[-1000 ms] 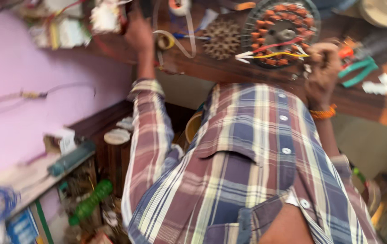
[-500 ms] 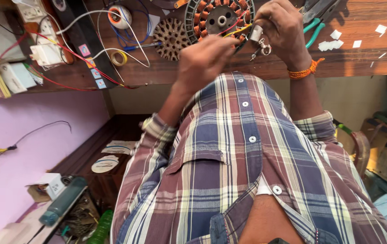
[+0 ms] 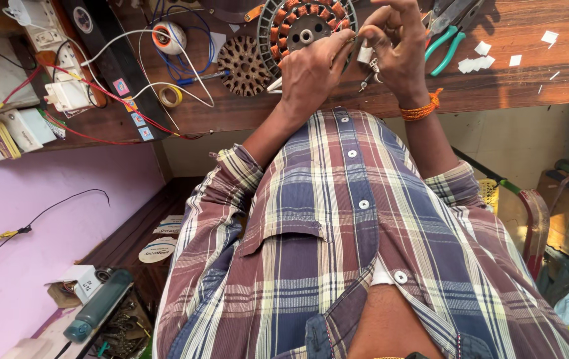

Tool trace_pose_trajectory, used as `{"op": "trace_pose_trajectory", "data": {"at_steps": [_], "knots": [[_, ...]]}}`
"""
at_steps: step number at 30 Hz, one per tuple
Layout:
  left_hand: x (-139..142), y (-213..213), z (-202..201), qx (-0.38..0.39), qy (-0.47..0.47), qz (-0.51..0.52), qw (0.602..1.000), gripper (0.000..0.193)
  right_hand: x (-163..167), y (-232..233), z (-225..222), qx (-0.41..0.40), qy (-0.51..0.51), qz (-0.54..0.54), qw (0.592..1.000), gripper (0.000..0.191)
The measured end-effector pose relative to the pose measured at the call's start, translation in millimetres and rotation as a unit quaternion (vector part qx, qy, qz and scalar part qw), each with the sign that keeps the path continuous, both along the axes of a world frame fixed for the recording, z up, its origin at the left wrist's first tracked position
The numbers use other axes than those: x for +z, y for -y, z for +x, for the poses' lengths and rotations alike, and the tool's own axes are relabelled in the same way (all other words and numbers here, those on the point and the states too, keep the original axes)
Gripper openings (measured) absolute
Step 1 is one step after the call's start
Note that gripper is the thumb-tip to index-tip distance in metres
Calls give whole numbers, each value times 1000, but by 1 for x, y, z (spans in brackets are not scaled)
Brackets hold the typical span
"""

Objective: The person works on a copper-wound motor stator at a workbench, manipulating the coil windings and connecting wires to the stator terminals by hand, pressing and securing the wire ends into place around the winding.

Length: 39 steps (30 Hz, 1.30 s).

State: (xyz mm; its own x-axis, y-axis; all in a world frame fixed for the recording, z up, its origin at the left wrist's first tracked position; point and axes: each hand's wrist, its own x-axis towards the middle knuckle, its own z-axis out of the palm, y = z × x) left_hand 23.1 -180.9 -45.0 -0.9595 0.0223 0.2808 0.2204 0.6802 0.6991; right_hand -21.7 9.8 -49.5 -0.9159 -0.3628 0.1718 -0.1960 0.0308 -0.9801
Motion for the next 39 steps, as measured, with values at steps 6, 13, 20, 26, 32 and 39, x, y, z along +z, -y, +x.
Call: {"op": "trace_pose_trajectory", "data": {"at_steps": [6,13,20,26,32,39], "knots": [[10,1,-3,-10,28,54,998,16,-13,-2,-2,-8,21,-20,1000,39],[16,-9,-1,58,96,155,981,13,-24,-3,-9,-35,24,-17,999,31],[16,-17,-1,93,79,201,972,8,-6,5,18,-64,3,-9,998,35],[8,-19,-2,96,72,213,970,7,-1,9,27,-31,-10,-28,999,33],[5,-20,-3,96,59,201,973,7,4,8,25,-28,-56,20,998,31],[3,-20,-2,93,42,188,977,6,6,10,22,-29,-89,51,994,26]]}}
